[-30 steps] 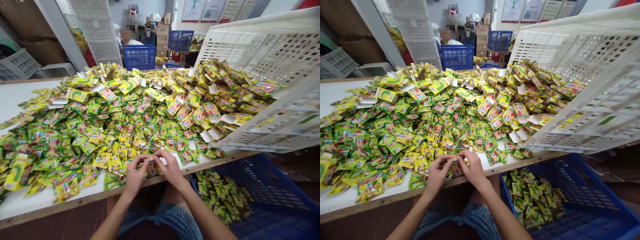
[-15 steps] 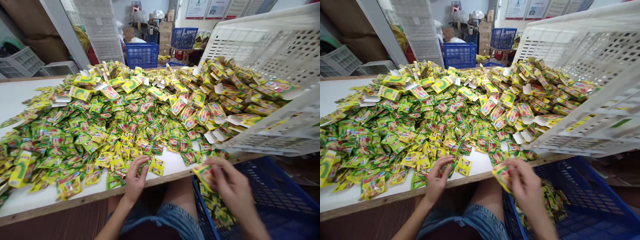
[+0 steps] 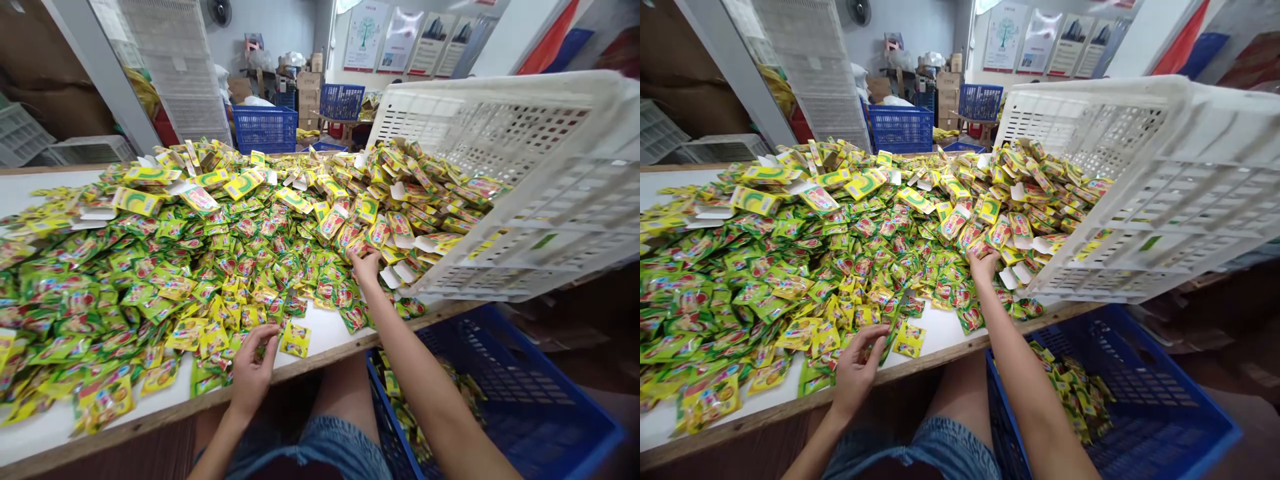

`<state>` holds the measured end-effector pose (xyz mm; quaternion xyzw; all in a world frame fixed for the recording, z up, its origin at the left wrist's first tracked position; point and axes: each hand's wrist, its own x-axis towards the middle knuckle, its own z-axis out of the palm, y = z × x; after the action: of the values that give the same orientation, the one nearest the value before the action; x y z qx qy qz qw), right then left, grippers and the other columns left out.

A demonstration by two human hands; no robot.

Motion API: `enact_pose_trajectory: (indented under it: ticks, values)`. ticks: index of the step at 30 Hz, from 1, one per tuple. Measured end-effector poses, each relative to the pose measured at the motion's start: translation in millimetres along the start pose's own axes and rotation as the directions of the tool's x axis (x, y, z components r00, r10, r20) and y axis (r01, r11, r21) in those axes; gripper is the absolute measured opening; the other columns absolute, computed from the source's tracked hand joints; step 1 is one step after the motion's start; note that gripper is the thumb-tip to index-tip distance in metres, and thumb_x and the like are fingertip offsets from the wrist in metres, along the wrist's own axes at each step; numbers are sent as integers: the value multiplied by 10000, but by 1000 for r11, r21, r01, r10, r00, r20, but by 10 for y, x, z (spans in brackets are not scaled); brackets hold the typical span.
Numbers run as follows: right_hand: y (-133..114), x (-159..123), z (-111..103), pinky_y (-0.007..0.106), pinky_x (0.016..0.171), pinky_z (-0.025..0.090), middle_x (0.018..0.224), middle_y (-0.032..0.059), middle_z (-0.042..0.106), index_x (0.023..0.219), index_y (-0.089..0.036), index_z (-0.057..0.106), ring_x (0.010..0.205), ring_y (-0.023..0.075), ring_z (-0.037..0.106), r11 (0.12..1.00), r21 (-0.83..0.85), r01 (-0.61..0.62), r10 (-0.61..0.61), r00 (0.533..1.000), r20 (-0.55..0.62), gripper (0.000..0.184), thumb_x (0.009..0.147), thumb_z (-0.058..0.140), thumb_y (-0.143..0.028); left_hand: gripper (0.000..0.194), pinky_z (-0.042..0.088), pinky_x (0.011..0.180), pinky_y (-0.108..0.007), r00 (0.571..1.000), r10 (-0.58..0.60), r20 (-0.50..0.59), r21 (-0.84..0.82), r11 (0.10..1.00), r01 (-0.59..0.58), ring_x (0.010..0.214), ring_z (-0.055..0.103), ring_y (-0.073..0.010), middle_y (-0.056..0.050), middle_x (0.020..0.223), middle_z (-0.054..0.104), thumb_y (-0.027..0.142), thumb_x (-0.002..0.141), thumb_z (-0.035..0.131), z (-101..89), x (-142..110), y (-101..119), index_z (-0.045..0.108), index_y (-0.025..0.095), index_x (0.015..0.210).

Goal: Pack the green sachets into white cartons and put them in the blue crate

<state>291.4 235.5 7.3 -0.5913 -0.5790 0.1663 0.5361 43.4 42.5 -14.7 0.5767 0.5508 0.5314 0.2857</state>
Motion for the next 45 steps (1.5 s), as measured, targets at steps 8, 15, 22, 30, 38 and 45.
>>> enact_pose_trajectory:
  ticks: [8,15,22,30,38,45]
  values:
    - [-587,-750,104,277,687,497,989,92,627,1177,-147,389,781,153,604,967,172,-186,160,975,155,343,872,515,-244,370,473,911,-374,986,-165,14,-333,929,160,1027,618,-235,-100,1114,649,323,825,579,-5,3,-24,532,201,1171]
    - [-816,-1516,-87,293,760,458,947,31,627,962,-214,579,841,166,572,982,188,17,-134,767,627,145,822,554,-184,294,501,854,-371,945,-278,169,-280,906,317,919,665,-272,-103,900,741,338,751,664,-64,40,-55,687,124,951]
    - [-454,-1167,-168,333,747,409,845,46,615,836,-205,583,792,202,539,966,-171,193,-81,857,509,43,820,548,-223,329,481,897,-377,953,-295,75,-507,811,291,933,668,-252,-106,978,727,300,774,654,-47,42,-117,660,128,1054]
    - [-465,-1537,138,298,702,409,777,16,582,726,-197,543,770,189,528,996,-54,-75,93,809,581,151,669,673,-247,389,523,814,-346,933,-359,4,-520,796,309,878,684,-249,-109,939,732,338,727,696,-37,25,-180,652,113,1041]
    - [143,-853,-594,242,515,372,658,-7,550,959,-159,574,550,132,477,973,18,-230,198,874,443,375,751,536,-469,432,523,830,-361,933,-361,10,-521,794,313,875,687,-256,-102,899,740,359,686,727,-18,48,-178,655,117,1036]
    - [206,-766,-618,231,507,315,592,-38,458,902,-161,632,530,116,400,980,-43,-194,194,888,416,358,725,585,-469,371,497,882,-370,936,-350,49,-499,803,326,908,678,-259,-102,891,743,322,694,730,-29,33,-248,677,110,994]
